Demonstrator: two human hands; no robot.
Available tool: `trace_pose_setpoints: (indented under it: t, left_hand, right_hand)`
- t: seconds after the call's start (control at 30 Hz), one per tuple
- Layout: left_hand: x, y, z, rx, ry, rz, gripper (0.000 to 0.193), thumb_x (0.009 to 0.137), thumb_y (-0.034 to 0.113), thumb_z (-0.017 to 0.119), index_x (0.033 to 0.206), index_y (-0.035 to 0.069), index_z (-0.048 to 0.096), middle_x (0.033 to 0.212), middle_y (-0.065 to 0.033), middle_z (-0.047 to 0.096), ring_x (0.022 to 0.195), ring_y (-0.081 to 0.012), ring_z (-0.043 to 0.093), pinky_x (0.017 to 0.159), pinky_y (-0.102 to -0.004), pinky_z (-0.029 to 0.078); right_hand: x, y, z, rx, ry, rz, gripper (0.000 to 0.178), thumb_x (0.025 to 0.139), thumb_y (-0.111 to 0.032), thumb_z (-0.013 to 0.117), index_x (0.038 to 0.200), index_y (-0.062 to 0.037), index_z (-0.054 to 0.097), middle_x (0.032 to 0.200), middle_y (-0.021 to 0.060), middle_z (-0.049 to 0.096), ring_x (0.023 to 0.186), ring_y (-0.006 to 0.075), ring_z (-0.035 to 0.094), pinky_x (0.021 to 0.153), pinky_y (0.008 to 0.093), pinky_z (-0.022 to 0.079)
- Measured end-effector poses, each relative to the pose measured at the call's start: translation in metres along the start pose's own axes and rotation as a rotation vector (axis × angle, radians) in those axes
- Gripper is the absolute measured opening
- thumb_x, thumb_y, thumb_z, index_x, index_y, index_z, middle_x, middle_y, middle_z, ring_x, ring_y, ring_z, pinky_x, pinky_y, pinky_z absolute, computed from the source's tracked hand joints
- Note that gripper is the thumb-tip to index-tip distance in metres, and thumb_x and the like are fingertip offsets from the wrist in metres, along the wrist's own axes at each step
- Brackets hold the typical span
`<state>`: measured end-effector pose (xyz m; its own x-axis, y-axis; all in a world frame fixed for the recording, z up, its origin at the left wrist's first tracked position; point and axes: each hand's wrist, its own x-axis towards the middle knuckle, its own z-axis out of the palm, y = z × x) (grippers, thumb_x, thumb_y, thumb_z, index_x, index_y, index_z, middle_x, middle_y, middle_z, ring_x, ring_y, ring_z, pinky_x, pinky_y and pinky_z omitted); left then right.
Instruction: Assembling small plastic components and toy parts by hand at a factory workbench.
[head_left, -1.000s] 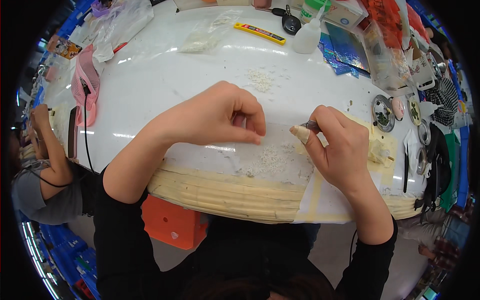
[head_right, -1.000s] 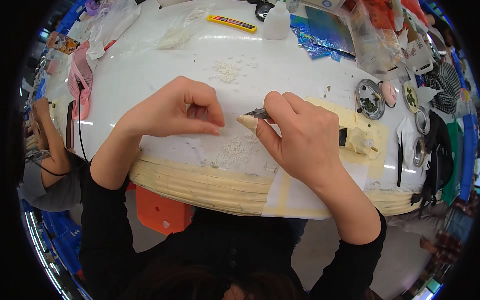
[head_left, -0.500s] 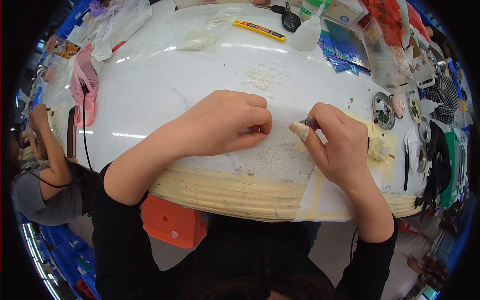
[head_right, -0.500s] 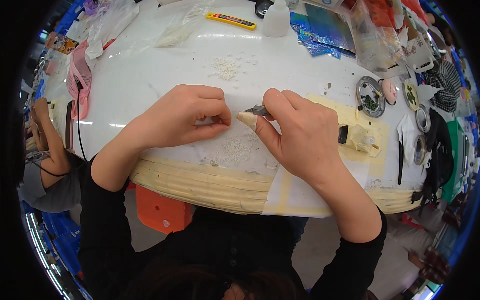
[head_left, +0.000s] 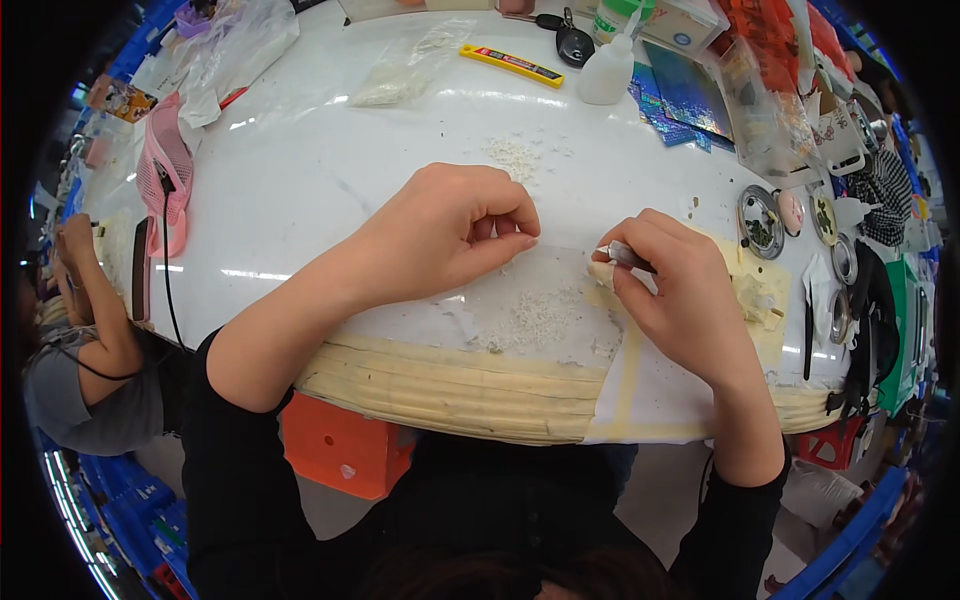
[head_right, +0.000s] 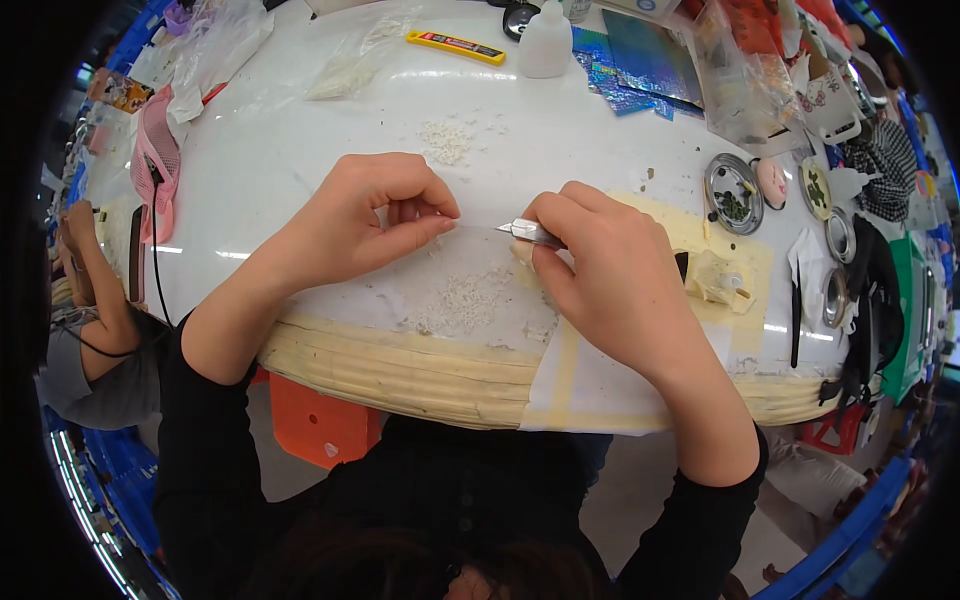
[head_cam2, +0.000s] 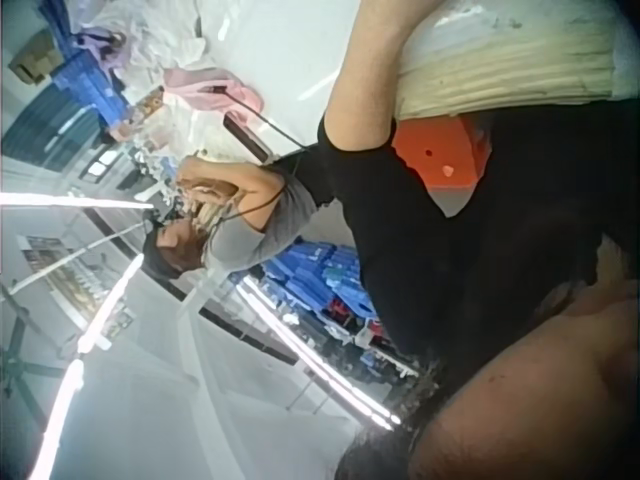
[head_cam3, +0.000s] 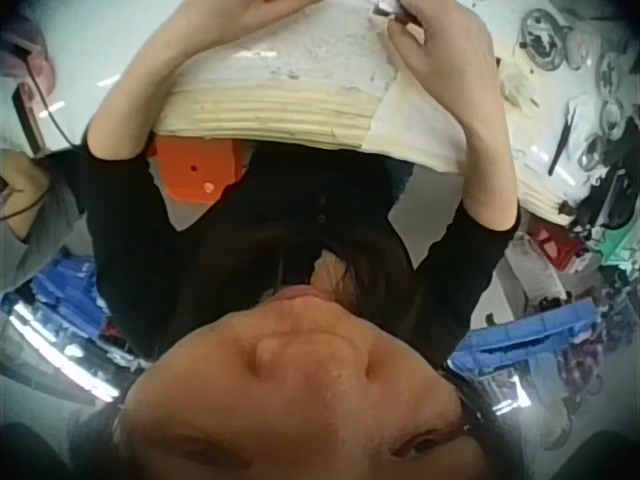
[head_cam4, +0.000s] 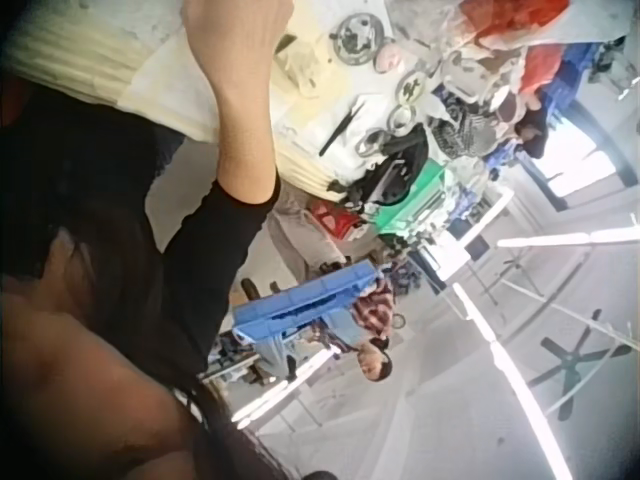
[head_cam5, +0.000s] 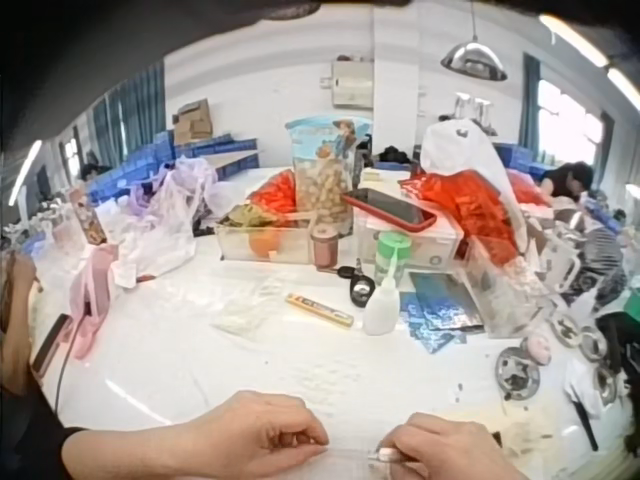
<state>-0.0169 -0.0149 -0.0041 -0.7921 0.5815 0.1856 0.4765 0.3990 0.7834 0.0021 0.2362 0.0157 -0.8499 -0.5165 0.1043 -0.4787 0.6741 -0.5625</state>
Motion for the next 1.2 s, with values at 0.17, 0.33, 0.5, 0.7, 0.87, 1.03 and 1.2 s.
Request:
trace_pose_setpoints:
  t: [0.17,0.33,0.5,0.7,0.87,1.03,1.2]
  left_hand:
    - [0.002,0.000,-0.001,-0.048,0.011,-0.065,0.005,0.087,0.004,0.071,0.091,0.002,0.069,0.079,-0.0027,0.065,0.069,-0.0100,0.058,0.060,-0.0236,0.046]
    - [0.002,0.001,0.000,-0.155,-0.032,-0.126,0.006,0.088,0.005,0.070,0.092,0.001,0.070,0.081,-0.0027,0.068,0.072,-0.0087,0.061,0.063,-0.0228,0.048]
    - [0.001,0.004,0.002,-0.513,-0.052,-0.309,0.013,0.091,0.007,0.069,0.100,-0.002,0.072,0.089,-0.0070,0.071,0.079,-0.0111,0.067,0.071,-0.0225,0.054]
    - [-0.002,0.016,0.011,-1.058,-0.125,-0.511,0.023,0.095,0.012,0.066,0.112,-0.003,0.069,0.100,-0.0131,0.072,0.087,-0.0172,0.071,0.077,-0.0265,0.059]
    - [-0.009,0.013,0.017,-1.344,-0.179,-0.566,0.028,0.096,0.018,0.066,0.117,-0.001,0.067,0.104,-0.0125,0.071,0.090,-0.0148,0.070,0.082,-0.0265,0.058]
    - [-0.007,0.012,0.014,-1.309,-0.020,-0.519,0.016,0.097,0.014,0.063,0.103,0.000,0.068,0.094,-0.0099,0.071,0.083,-0.0130,0.069,0.073,-0.0224,0.056]
    - [-0.004,0.015,0.008,-0.831,0.134,-0.345,0.008,0.093,0.007,0.067,0.097,0.000,0.068,0.091,-0.0083,0.071,0.084,-0.0116,0.068,0.072,-0.0229,0.056]
  right_hand:
    - [-0.001,0.003,0.009,-0.022,-0.053,-0.032,0.014,0.081,-0.006,0.066,0.095,-0.0067,0.062,0.087,0.0080,0.060,0.074,0.0311,0.063,0.062,0.0406,0.048]
    - [-0.001,0.002,0.014,-0.093,-0.089,-0.013,0.018,0.082,-0.006,0.065,0.098,-0.0074,0.059,0.093,0.0079,0.059,0.078,0.0311,0.063,0.063,0.0414,0.049]
    - [0.001,0.003,0.012,-0.033,-0.048,-0.034,0.019,0.081,-0.002,0.064,0.098,-0.0066,0.057,0.095,0.0084,0.058,0.079,0.0300,0.063,0.064,0.0396,0.050]
    - [0.003,-0.011,0.007,0.300,0.157,-0.139,0.026,0.074,0.012,0.058,0.096,-0.0018,0.057,0.091,0.0090,0.054,0.075,0.0234,0.062,0.061,0.0330,0.051]
    - [0.003,-0.012,0.020,0.335,0.287,-0.260,0.034,0.068,0.016,0.057,0.098,-0.0017,0.062,0.089,0.0086,0.055,0.072,0.0196,0.060,0.057,0.0303,0.050]
    - [0.005,-0.013,0.019,0.266,0.312,-0.283,0.050,0.064,0.015,0.058,0.108,-0.0061,0.069,0.086,0.0082,0.057,0.066,0.0182,0.059,0.056,0.0289,0.050]
    - [0.003,-0.011,0.017,0.236,0.295,-0.257,0.052,0.064,0.012,0.060,0.112,-0.0072,0.070,0.086,0.0082,0.058,0.065,0.0179,0.059,0.056,0.0282,0.050]
